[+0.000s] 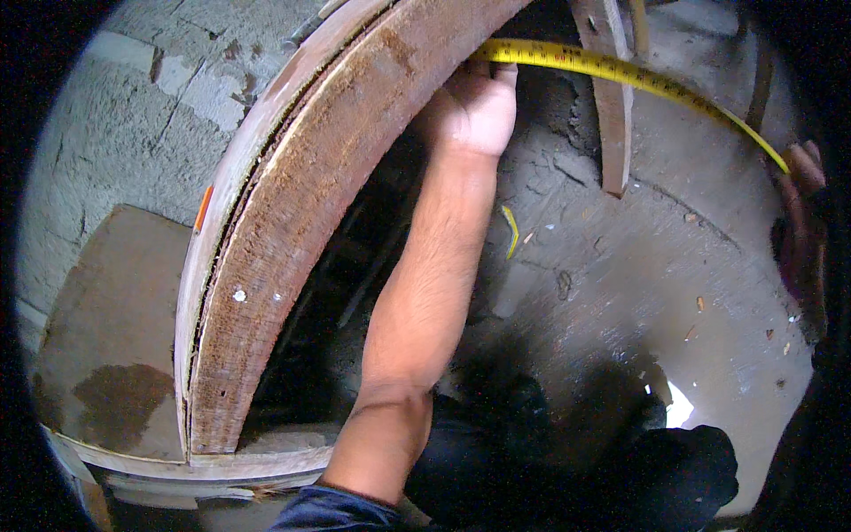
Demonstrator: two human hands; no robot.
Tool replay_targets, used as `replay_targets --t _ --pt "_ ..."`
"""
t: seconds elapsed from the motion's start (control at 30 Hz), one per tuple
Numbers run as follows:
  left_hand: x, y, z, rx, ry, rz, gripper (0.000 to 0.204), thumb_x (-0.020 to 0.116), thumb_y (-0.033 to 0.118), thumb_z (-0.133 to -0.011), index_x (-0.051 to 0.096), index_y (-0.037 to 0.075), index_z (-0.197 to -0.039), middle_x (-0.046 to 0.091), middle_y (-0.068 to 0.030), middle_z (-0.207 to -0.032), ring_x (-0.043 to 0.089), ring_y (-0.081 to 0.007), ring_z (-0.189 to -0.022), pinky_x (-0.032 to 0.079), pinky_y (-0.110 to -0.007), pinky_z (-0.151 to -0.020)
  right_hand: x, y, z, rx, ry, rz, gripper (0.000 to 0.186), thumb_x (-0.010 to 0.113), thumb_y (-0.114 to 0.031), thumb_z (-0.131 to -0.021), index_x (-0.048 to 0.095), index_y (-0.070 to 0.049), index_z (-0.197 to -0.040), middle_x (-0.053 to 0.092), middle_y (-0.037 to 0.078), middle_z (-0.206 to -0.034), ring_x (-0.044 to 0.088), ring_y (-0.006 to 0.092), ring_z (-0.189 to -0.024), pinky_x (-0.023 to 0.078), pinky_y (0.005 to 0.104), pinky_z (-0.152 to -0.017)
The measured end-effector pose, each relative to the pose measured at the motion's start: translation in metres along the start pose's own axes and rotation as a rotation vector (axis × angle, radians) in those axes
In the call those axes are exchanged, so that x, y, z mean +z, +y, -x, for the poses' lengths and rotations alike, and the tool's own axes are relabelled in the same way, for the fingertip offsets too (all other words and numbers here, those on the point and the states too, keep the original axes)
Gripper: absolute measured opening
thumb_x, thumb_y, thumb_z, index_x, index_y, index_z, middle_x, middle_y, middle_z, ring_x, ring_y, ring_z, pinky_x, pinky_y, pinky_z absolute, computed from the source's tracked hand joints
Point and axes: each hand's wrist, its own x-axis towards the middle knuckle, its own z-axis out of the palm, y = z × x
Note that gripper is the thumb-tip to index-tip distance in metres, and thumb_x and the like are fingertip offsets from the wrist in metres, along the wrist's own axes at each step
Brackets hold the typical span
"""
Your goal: The person measures a wooden board with a tape measure and marks it with a pencil. They measure the board's length and width, then mark the measured points on the board's surface.
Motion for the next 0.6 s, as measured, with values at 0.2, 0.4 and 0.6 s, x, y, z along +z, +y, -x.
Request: replay_targets --t 0.2,0.4,0.6 --pt "-0.035 -0.059 0.025 -0.154 0.217 -0.171 0.013 0.059 0.019 -0.098 0.059 0.006 -0.100 0.066 -0.0175 -0.104 0.062 -0.0315 -0.101 0.049 -0.048 -0.099 0.033 0.019 0.072 0.207 -0.201 -0.134 0.016 0.070 -0.017 -0.093 0.069 0.000 -0.093 0.060 0.025 -0.082 0.060 0.0451 -0.076 0.047 0.0488 -0.068" --pt "-0.071 -0.159 0.091 -0.437 0.445 -0.532 0.028 0.047 0.026 -0.110 0.047 0.003 -0.124 0.067 -0.0174 -0.109 0.067 -0.0324 -0.102 0.053 -0.048 -0.095 0.077 0.022 0.197 0.644 -0.543 -0.525 0.025 0.065 -0.020 -0.098 0.068 0.001 -0.085 0.066 0.022 -0.075 0.065 0.0315 -0.068 0.051 0.0439 -0.068" --pt "-0.106 -0.223 0.164 -0.738 0.406 -0.667 0.029 0.048 0.029 -0.109 0.052 0.005 -0.123 0.070 -0.0136 -0.112 0.067 -0.0264 -0.105 0.052 -0.043 -0.092 0.080 0.032 0.325 0.845 -0.628 -0.565 0.029 0.062 -0.023 -0.102 0.068 0.002 -0.088 0.064 0.017 -0.072 0.063 0.0257 -0.065 0.050 0.0403 -0.065"
